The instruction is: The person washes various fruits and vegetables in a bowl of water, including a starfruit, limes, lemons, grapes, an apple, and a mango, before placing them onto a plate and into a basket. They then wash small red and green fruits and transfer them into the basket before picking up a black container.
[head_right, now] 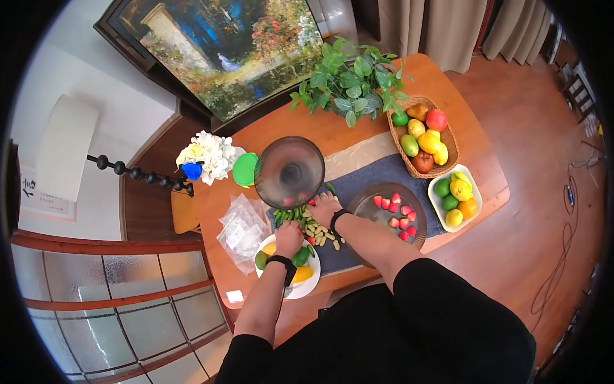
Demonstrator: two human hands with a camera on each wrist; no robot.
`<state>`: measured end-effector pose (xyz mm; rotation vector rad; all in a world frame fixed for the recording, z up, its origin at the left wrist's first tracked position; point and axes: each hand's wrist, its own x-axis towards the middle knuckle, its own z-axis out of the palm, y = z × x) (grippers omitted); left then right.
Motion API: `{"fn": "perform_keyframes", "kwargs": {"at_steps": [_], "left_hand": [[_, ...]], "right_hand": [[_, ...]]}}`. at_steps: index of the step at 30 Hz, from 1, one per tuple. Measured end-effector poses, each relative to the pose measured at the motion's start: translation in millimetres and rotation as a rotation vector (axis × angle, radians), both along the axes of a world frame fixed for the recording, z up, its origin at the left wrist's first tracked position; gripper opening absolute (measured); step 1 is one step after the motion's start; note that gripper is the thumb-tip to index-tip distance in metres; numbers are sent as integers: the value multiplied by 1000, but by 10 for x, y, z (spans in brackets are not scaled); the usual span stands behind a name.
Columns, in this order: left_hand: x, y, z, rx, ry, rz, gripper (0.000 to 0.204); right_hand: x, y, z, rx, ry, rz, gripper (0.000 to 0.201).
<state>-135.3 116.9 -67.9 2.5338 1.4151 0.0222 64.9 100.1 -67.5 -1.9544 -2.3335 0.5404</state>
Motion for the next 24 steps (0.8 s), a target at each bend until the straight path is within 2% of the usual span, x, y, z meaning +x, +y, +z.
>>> {"fn": "perform_keyframes", "kwargs": {"at_steps": [5, 8, 10, 12, 13, 16, 18, 20, 22, 24], "left_hand": [[43, 18, -56, -87, 38, 36, 18], [33, 36, -88, -85, -15, 38, 14], [37, 50, -120, -190, -126, 113, 17], [9, 94, -179, -238, -206, 119, 18], [-23, 115, -221, -282, -286, 125, 19], [-78, 171, -350, -309, -250, 147, 21], [-130, 202, -435, -308, -229, 139, 23], [-100, 162, -406, -312, -211, 132, 24], [-26, 112, -246, -282, -195, 159, 28], [-5, 94, -201, -251, -176, 134, 28]], "right_hand": [[23, -14, -30, 23, -8, 21, 43], [89, -57, 110, 51, 41, 14, 39], [163, -139, 235, 127, 80, 7, 27], [253, -258, 396, 132, 58, 29, 25], [310, -327, 451, 154, 120, -2, 23], [559, -528, 622, 243, 254, -57, 17], [767, -766, 843, 203, 413, -239, 18], [985, -1020, 913, 250, 478, -319, 18], [1133, -1306, 846, 262, 446, -353, 11], [1210, -1562, 850, 172, 351, -353, 15]]}}
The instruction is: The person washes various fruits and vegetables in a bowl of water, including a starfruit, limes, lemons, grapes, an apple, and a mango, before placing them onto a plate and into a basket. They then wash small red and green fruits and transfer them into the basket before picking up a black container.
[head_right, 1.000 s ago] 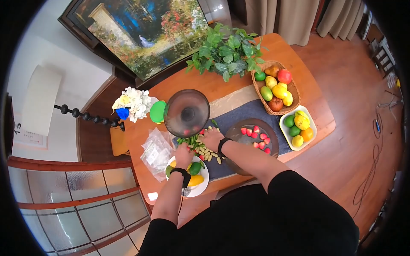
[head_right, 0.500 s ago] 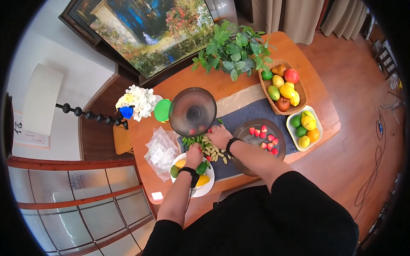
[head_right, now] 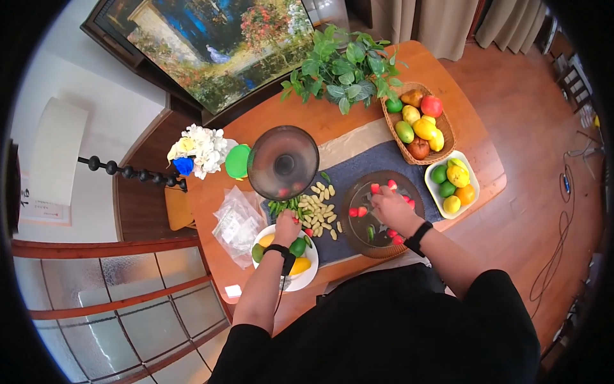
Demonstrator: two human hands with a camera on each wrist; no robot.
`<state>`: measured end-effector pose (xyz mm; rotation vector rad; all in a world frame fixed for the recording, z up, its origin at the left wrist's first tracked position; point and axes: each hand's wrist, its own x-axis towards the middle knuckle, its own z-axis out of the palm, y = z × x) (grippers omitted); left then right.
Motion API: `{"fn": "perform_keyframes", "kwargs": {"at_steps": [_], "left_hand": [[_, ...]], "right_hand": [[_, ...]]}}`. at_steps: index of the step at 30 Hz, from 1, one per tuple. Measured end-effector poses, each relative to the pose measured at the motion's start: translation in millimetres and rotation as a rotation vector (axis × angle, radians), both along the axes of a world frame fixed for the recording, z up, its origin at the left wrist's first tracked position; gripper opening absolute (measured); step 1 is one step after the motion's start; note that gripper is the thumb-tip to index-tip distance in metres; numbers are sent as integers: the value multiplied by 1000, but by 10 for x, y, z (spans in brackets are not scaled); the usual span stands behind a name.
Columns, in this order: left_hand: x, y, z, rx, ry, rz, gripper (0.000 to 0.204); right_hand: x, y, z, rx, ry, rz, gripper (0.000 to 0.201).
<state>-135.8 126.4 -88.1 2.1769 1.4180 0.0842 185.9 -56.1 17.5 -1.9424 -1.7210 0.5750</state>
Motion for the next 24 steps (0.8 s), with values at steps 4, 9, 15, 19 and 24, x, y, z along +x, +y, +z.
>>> {"fn": "perform_keyframes", "kwargs": {"at_steps": [4, 9, 15, 19, 24], "left_hand": [[53, 24, -51, 28, 10, 24, 21], [4, 29, 23, 29, -3, 38, 19], [-111, 5, 50, -10, 23, 7, 19], [-154, 63, -41, -85, 24, 3, 25], [-115, 101, -72, -132, 19, 23, 24]], "right_hand": [[-113, -208, 94, -14, -104, -96, 22], [-587, 92, 99, 169, -46, 25, 23], [-1488, 585, -384, 81, -143, 414, 13], [-1705, 875, -874, -65, -211, 435, 20], [-1781, 902, -947, -40, -239, 341, 17]]}}
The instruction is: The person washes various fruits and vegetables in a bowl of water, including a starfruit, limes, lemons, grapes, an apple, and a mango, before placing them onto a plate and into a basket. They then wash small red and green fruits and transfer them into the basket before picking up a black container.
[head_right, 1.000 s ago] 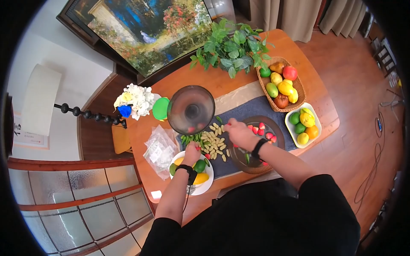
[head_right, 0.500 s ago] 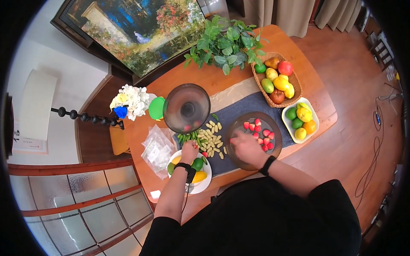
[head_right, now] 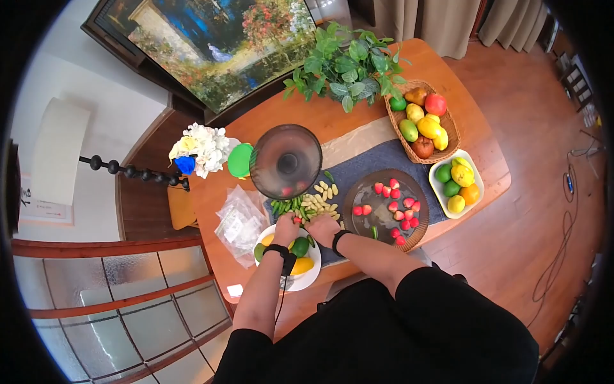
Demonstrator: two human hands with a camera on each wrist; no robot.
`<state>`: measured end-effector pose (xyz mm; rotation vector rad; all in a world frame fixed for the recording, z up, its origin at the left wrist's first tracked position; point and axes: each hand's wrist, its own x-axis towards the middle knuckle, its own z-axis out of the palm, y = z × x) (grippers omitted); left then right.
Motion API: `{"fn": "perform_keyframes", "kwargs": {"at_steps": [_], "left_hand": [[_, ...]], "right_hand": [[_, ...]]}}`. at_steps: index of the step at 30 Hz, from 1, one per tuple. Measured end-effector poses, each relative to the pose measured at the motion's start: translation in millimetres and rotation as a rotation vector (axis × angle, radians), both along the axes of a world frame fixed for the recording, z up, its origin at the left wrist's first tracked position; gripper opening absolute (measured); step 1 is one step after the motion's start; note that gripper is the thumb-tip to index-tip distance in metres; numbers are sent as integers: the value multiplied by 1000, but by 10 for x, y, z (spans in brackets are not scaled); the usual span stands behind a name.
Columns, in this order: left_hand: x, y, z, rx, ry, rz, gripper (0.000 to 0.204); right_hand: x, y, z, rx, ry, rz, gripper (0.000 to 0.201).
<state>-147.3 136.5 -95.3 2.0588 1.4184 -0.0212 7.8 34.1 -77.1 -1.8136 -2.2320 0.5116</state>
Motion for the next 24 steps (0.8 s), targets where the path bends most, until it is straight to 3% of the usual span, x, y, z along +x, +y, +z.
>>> {"fn": "perform_keyframes", "kwargs": {"at_steps": [7, 12, 16, 22, 24], "left_hand": [[101, -18, -30, 38, 54, 23, 22], [195, -106, 105, 73, 126, 209, 25], [240, -112, 202, 43, 186, 159, 25], [114, -62, -90, 110, 120, 86, 25], [47, -35, -107, 43, -3, 74, 25]], "right_hand": [[-72, -73, -51, 47, -34, -41, 16], [-82, -87, 19, 1, 13, -182, 16], [76, -47, 143, 60, 111, -267, 16], [639, -111, 692, -143, 776, -382, 22], [874, -244, 921, -122, 793, -419, 20]]}}
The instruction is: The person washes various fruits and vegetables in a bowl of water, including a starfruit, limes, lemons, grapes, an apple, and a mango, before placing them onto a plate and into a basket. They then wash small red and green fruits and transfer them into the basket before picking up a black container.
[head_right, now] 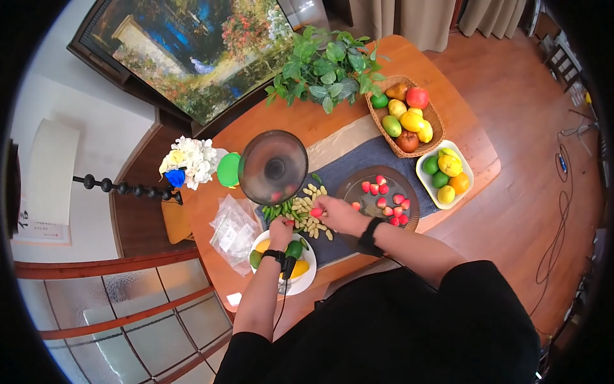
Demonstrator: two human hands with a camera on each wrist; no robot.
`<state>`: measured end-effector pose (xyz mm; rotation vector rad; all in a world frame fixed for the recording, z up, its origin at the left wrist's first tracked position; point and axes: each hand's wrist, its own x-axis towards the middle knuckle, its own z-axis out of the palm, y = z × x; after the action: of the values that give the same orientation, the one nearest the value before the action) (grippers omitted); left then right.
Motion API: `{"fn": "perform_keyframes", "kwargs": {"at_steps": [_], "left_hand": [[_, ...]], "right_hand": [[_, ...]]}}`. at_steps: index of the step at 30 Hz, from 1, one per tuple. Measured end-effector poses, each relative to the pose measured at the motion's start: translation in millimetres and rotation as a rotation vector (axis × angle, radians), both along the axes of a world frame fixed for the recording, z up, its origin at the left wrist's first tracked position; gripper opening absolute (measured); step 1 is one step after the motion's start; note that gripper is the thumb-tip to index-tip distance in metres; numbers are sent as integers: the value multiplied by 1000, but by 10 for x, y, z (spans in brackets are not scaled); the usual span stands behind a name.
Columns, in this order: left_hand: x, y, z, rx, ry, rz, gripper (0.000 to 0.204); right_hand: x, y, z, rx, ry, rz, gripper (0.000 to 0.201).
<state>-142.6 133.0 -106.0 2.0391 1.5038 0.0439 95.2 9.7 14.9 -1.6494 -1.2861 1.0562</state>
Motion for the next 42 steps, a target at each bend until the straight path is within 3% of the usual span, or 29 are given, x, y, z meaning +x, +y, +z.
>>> {"fn": "perform_keyframes", "kwargs": {"at_steps": [4, 6, 7, 9, 10, 12, 18, 20, 22, 24, 28, 30, 31, 33, 34, 36, 40, 41, 42], "left_hand": [[20, -101, 317, -41, -160, 109, 22], [21, -144, 303, -376, -524, 341, 20], [64, -169, 463, -374, -523, 340, 20], [179, -233, 816, -1074, -879, 600, 21], [255, -265, 900, -1075, -877, 596, 21], [442, -364, 976, -1405, -1076, 424, 23], [1170, -648, 824, -1484, -973, 241, 26], [1427, -789, 1028, -1349, -789, 314, 29], [1493, -866, 1078, -1327, -741, 331, 33], [1522, -918, 1106, -1083, -567, 260, 32], [1300, -679, 1072, -971, -524, 206, 27], [1043, -493, 771, -542, -500, 267, 25], [888, -402, 631, -536, -499, 275, 25], [641, -288, 507, 78, -200, -22, 28], [584, -278, 506, 79, -197, -16, 28], [484, -248, 492, 443, 72, -87, 34], [346, 49, 291, 439, 177, -81, 40], [319, 118, 222, 284, 211, -50, 45], [322, 126, 225, 282, 203, -48, 45]], "right_hand": [[528, -368, 228, -105, 24, -55, 20], [725, -581, 28, -5, 42, -132, 22], [800, -664, 62, -66, -6, -158, 22], [892, -780, 99, -126, -55, -191, 23], [907, -826, 91, -154, -70, -210, 23], [901, -876, 69, -182, -82, -233, 23], [906, -921, 177, -89, -290, -239, 22], [992, -944, 107, 15, -388, -213, 22], [1101, -1008, 55, -35, -370, -222, 23], [1191, -1087, 1, -85, -348, -226, 23], [1317, -1232, -11, -165, -303, -257, 24], [1329, -1254, 28, -187, -303, -250, 24], [1340, -1262, 42, -210, -292, -251, 24], [1351, -1277, 40, -235, -272, -253, 22], [1352, -1293, 9, -233, -270, -247, 22], [1338, -1280, 12, -131, -334, -238, 22], [1316, -1268, 187, -250, -257, -211, 21], [1318, -1307, 90, -203, -319, -206, 20], [1316, -1328, 95, -203, -327, -205, 20]]}}
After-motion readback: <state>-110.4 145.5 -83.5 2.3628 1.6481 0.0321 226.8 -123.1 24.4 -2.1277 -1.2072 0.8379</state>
